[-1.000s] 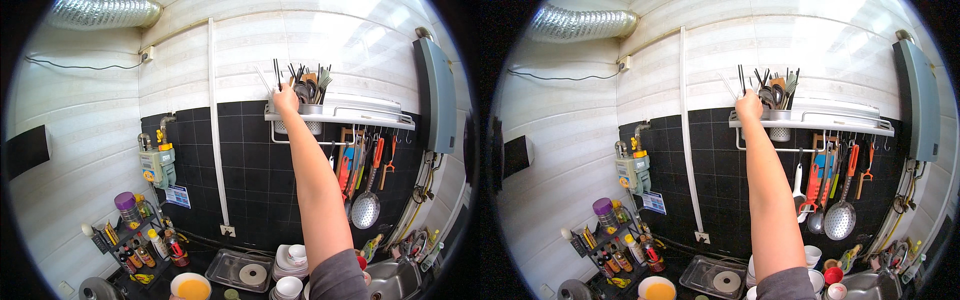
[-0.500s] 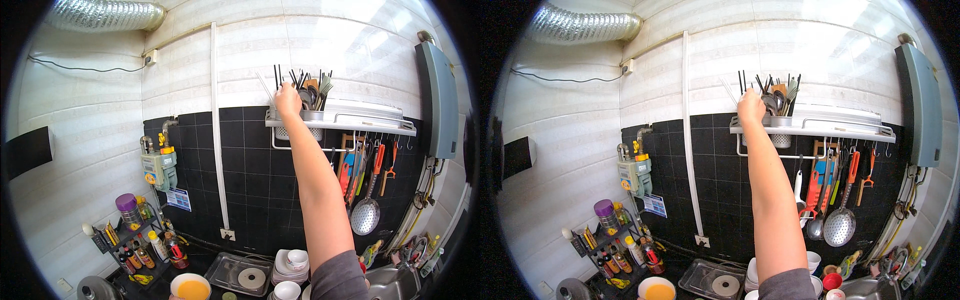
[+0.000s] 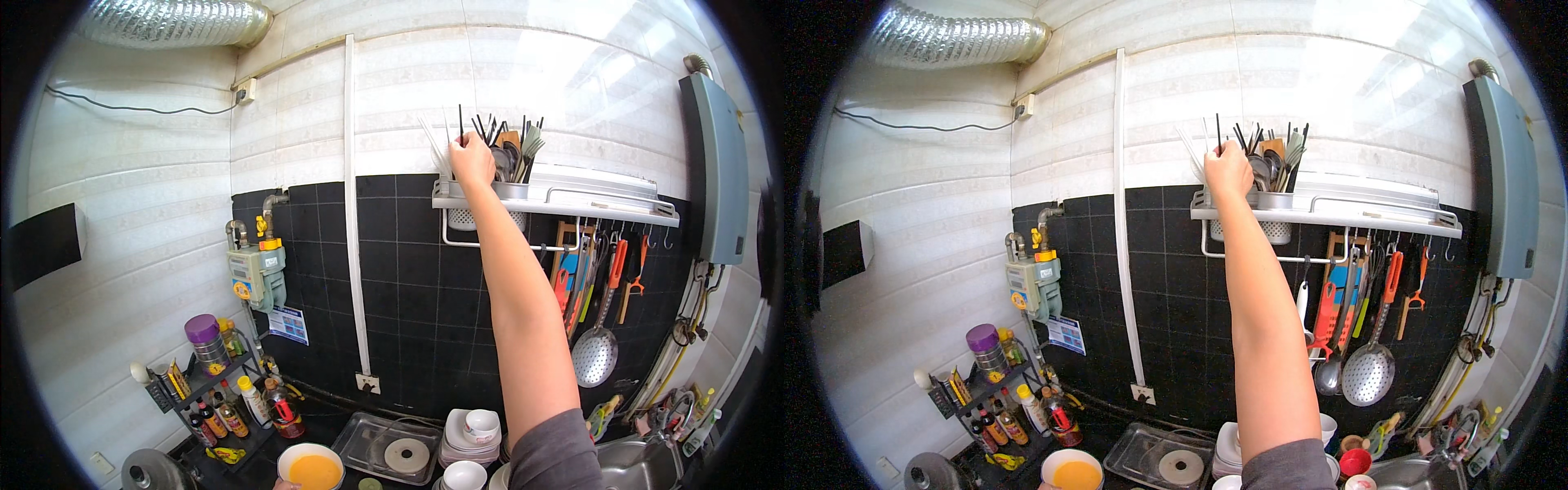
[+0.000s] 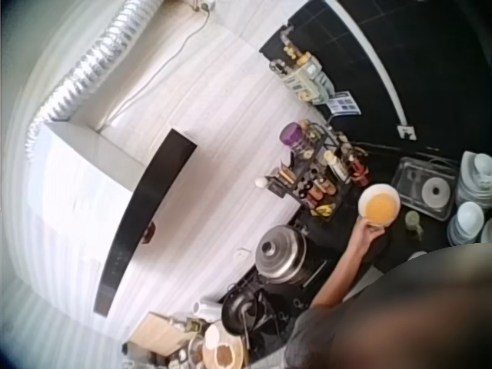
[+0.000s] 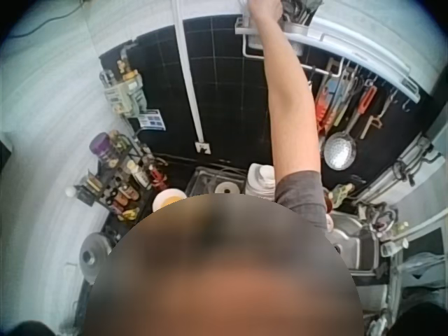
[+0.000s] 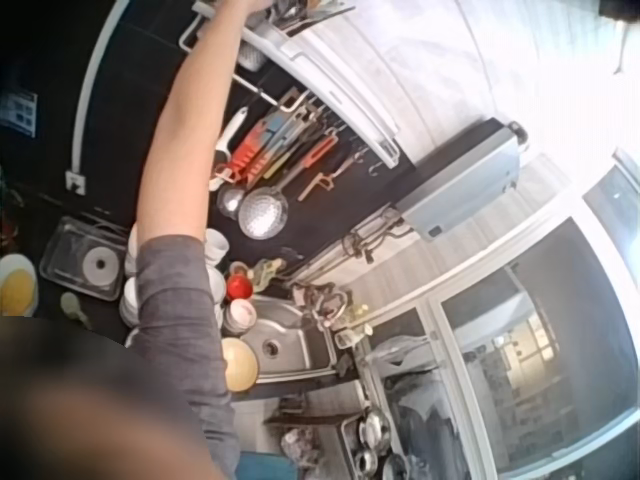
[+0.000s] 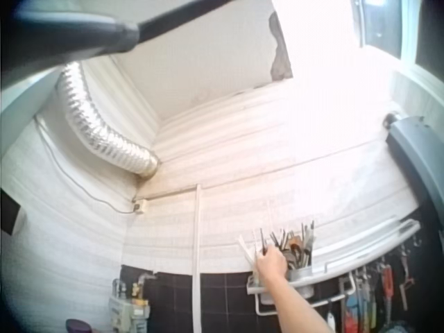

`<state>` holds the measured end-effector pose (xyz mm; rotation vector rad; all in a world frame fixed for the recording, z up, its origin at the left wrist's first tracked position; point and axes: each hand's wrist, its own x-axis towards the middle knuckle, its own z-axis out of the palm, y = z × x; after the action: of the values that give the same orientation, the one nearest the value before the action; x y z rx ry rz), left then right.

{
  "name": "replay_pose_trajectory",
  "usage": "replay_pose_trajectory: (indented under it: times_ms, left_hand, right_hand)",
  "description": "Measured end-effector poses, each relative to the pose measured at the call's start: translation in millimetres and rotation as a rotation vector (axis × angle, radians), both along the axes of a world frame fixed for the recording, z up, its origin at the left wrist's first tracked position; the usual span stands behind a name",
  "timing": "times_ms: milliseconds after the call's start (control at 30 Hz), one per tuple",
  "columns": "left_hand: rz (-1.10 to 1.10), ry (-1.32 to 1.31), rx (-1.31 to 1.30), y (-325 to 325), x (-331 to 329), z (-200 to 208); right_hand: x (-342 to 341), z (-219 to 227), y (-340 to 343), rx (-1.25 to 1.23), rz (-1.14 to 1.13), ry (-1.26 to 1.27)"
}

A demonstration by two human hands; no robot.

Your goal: The person rolls out dough into thin circular sheets using a rolling pin on a wooden board. They then scoop a cooked filling mixture from a metal bowl and spread it onto the center of the dough sheets. Finally, they use chopsticks to apply a beaten egg wash to the edges of the filled dough.

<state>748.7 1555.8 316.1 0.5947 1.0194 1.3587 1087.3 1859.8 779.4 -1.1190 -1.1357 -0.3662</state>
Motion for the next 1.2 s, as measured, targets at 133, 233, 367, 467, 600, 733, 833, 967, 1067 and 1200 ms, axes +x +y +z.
replay_pose_trajectory:
  times_ms: [133,233,367,467,600,733,833,967,1067,1200]
  left_hand:
    - [-0.007,0.010,-0.002,0.5,-1.0,-1.2]
    - [-0.006,-0.001,0.002,1.7,-0.2,-0.8]
    - [0.008,-0.006,0.007,0.7,-0.5,0.6]
    - [0.008,-0.016,0.018,1.9,0.5,1.6]
    - [0.013,0.007,0.002,1.3,-1.1,0.0]
    - [0.025,-0.011,0.006,1.5,2.3,1.4]
    - [0.034,-0.018,0.002,1.8,3.3,-2.7]
    - [0.047,-0.023,0.002,0.3,6.0,-4.7]
    - [0.043,-0.011,-0.004,1.2,8.7,-2.2]
    - [0.049,0.002,-0.015,0.5,10.4,0.3]
  right_hand:
    - [-0.7,-0.9,3.3,-0.047,-0.006,-0.017]
    - [0.0,0.1,5.4,-0.043,-0.045,-0.014]
    - [1.4,1.0,7.6,-0.144,-0.031,-0.065]
    - [5.0,1.9,3.0,-0.115,-0.103,-0.134]
    - [5.9,-1.3,16.2,-0.072,-0.256,-0.281]
    - [7.6,0.9,21.6,-0.232,-0.248,-0.260]
    - [8.1,1.6,34.5,-0.258,-0.226,-0.178]
    - [7.4,3.0,26.4,-0.278,-0.142,-0.186]
    - [11.0,2.5,19.8,-0.251,-0.014,-0.128]
    - [15.1,-4.8,26.9,-0.150,-0.191,-0.259]
